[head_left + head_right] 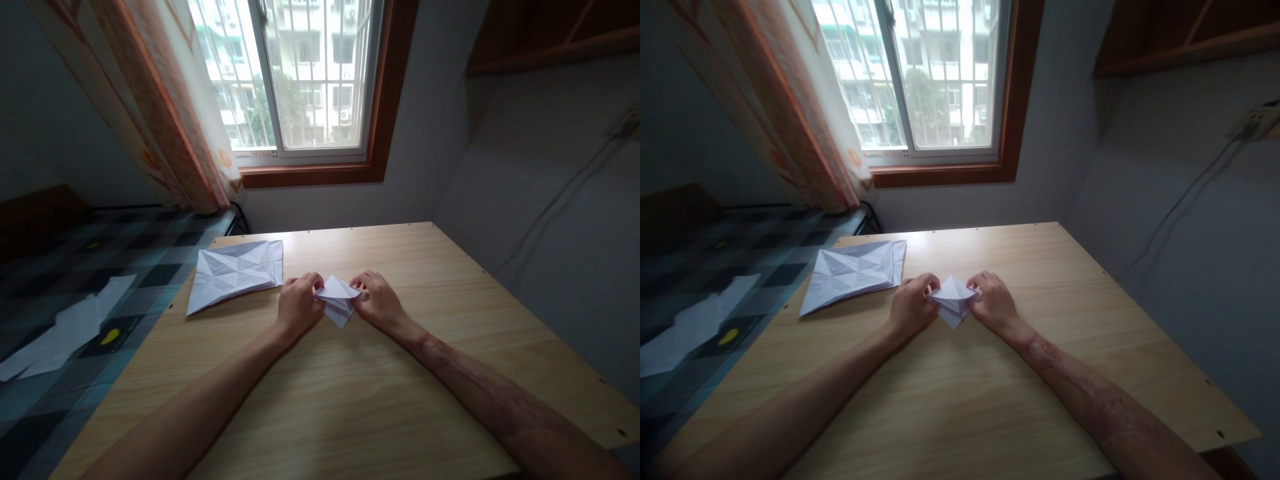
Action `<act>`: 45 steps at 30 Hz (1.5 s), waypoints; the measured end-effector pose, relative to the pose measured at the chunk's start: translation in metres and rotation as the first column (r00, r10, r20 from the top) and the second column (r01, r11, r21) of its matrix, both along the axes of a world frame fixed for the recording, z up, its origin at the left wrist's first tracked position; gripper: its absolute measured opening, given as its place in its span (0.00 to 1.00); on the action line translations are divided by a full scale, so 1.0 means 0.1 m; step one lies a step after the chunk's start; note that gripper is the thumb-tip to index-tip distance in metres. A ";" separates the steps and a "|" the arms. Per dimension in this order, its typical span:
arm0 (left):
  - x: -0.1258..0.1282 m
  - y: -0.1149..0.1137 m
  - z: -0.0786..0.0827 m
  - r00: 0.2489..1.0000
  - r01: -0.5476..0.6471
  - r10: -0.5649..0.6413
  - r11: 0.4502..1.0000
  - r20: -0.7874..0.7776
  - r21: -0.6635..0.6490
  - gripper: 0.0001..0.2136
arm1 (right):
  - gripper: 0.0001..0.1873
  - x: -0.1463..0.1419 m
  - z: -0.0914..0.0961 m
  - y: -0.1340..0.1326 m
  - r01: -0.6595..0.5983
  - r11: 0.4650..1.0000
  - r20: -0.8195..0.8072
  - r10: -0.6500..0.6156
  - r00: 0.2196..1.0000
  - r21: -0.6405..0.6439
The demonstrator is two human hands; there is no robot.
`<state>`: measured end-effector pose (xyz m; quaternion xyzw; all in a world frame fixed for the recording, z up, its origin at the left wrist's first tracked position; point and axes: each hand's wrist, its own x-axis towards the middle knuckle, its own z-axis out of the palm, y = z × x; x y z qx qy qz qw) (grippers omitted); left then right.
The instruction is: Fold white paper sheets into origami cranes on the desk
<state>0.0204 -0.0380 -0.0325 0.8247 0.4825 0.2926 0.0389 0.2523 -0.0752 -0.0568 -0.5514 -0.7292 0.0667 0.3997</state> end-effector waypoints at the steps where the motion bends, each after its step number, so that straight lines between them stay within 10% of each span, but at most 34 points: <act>1: 0.00 0.00 0.01 0.999 0.029 -0.028 0.999 -0.038 0.030 0.09 | 0.09 0.00 0.00 0.00 -0.026 1.000 0.009 0.026 1.000 -0.004; 13: -0.08 0.04 0.05 0.908 0.302 -0.207 0.926 -0.364 0.227 0.12 | 0.24 0.00 0.02 -0.06 -0.078 0.997 0.323 0.083 0.943 -0.029; 29: -0.06 0.06 -0.07 0.888 0.433 -0.383 0.883 -0.255 0.183 0.12 | 0.13 -0.01 0.03 -0.05 0.015 1.000 0.303 -0.013 0.953 -0.004; 45: -0.10 0.03 0.06 0.760 0.611 -0.612 0.788 -0.220 -0.079 0.29 | 0.47 0.29 -0.02 -0.08 -0.304 0.904 0.406 0.409 0.817 -0.300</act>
